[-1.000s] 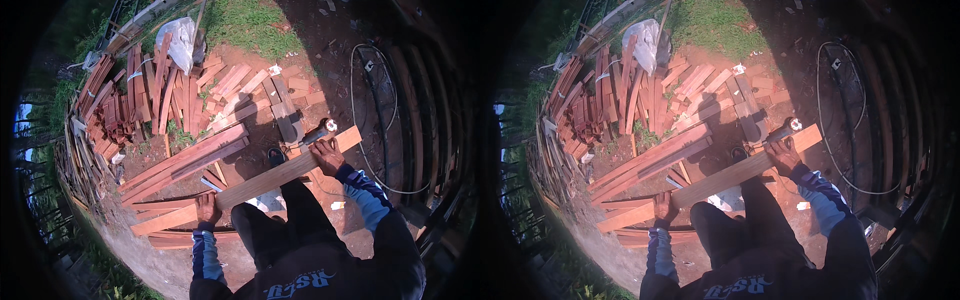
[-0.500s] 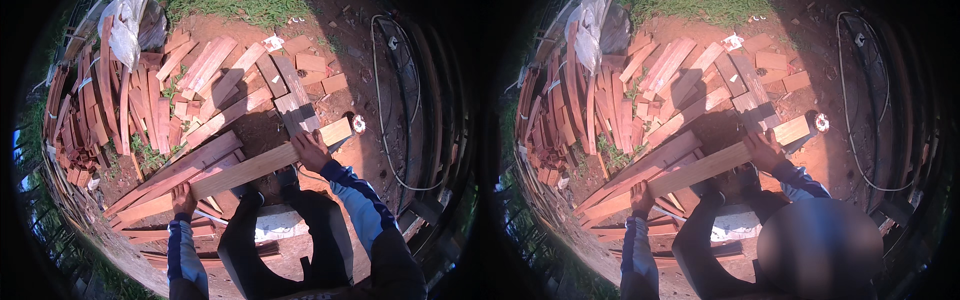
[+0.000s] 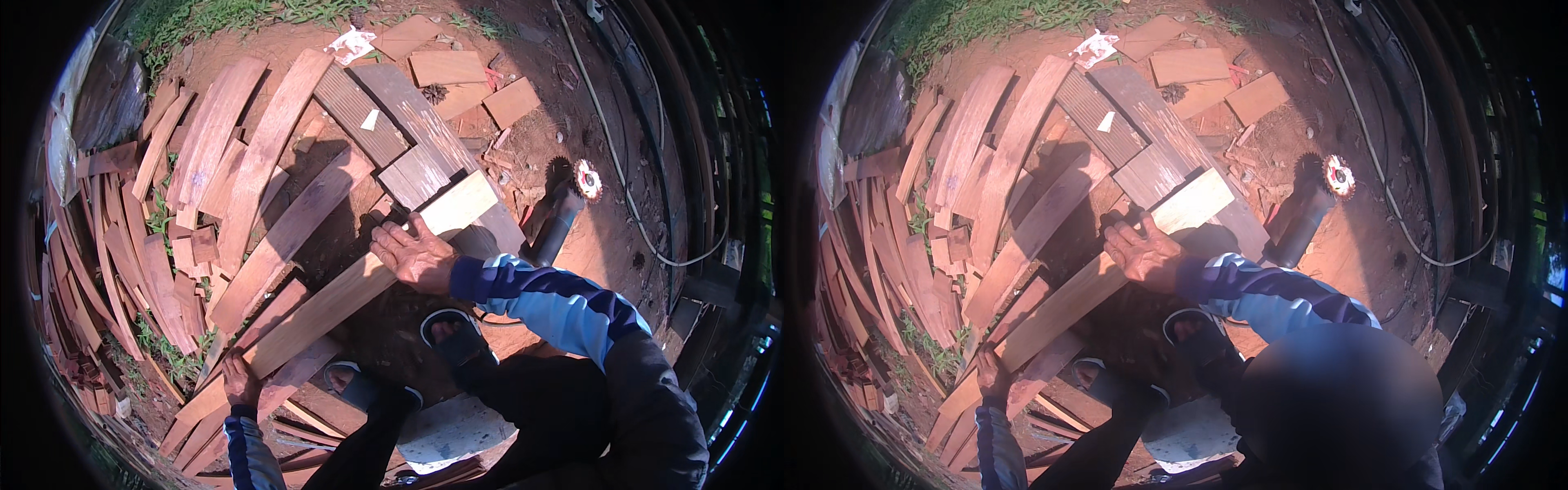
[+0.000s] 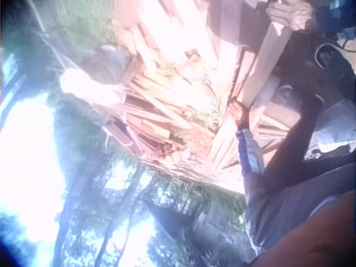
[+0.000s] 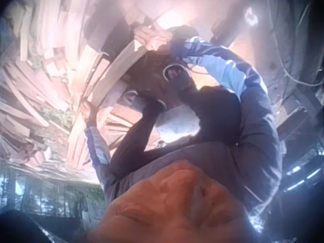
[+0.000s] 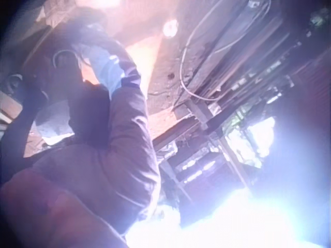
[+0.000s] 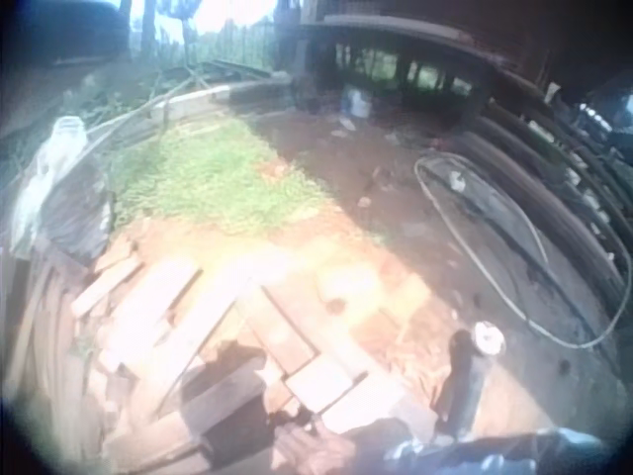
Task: The person measures a wooden plank with a ruler and pencil, then uses an angle grinder to cut the plank. After cutting, the person carries the plank to a wooden structure and positions it for installation.
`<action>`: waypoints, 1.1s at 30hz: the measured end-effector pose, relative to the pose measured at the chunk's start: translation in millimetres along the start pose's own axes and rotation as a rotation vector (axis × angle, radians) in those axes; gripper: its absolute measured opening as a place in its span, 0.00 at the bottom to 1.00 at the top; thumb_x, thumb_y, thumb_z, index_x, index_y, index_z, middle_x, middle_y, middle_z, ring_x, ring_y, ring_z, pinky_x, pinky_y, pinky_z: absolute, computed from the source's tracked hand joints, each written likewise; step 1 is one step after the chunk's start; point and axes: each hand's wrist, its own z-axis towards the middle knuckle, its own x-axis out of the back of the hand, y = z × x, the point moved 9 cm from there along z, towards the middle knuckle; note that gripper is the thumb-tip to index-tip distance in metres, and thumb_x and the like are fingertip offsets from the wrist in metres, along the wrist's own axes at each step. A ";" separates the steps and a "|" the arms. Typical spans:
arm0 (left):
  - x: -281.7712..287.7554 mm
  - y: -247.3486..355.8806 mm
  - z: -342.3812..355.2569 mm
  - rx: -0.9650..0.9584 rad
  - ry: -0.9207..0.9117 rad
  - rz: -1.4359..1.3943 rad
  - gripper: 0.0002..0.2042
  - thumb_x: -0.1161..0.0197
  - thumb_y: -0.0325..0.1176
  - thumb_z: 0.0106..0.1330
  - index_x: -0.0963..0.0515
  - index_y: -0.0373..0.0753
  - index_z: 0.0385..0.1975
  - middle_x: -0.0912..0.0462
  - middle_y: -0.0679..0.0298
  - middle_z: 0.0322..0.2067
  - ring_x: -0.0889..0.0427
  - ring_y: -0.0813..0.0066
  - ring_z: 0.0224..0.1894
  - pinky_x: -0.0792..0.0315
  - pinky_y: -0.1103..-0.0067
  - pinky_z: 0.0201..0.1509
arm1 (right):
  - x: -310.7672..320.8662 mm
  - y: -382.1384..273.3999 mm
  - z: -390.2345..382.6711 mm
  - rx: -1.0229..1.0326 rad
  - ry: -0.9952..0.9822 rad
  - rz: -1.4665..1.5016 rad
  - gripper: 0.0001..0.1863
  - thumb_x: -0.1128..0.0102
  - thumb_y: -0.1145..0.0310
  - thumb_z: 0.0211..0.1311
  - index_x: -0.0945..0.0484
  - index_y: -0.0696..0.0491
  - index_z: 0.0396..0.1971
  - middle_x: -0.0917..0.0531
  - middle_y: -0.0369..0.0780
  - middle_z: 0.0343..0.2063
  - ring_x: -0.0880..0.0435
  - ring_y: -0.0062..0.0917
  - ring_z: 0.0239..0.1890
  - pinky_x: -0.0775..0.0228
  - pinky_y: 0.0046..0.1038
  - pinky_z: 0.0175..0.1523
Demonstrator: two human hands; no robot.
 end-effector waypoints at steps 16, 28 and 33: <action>174.9 202.5 107.5 -0.503 -0.142 0.194 0.41 0.39 0.61 0.59 0.37 0.33 0.63 0.29 0.47 0.55 0.28 0.51 0.58 0.27 0.62 0.56 | -1.5 1.9 3.4 -0.218 0.329 0.071 0.18 0.44 0.62 0.55 0.22 0.56 0.43 0.24 0.44 0.48 0.26 0.36 0.52 0.34 0.46 0.57; 51.3 257.7 100.2 -0.259 0.017 -0.059 0.43 0.29 0.53 0.52 0.37 0.32 0.64 0.29 0.46 0.53 0.30 0.46 0.56 0.31 0.62 0.59 | 43.4 32.1 -51.8 -0.500 0.432 0.939 0.34 0.34 0.60 0.50 0.29 0.56 0.59 0.28 0.46 0.58 0.34 0.39 0.64 0.47 0.52 0.66; 32.5 253.8 102.8 -0.275 -0.019 -0.082 0.40 0.31 0.30 0.46 0.40 0.30 0.63 0.29 0.46 0.54 0.29 0.46 0.56 0.30 0.64 0.59 | 25.7 122.9 -250.3 -1.419 0.830 0.842 0.26 0.39 0.69 0.59 0.32 0.59 0.57 0.27 0.53 0.54 0.30 0.51 0.55 0.40 0.45 0.61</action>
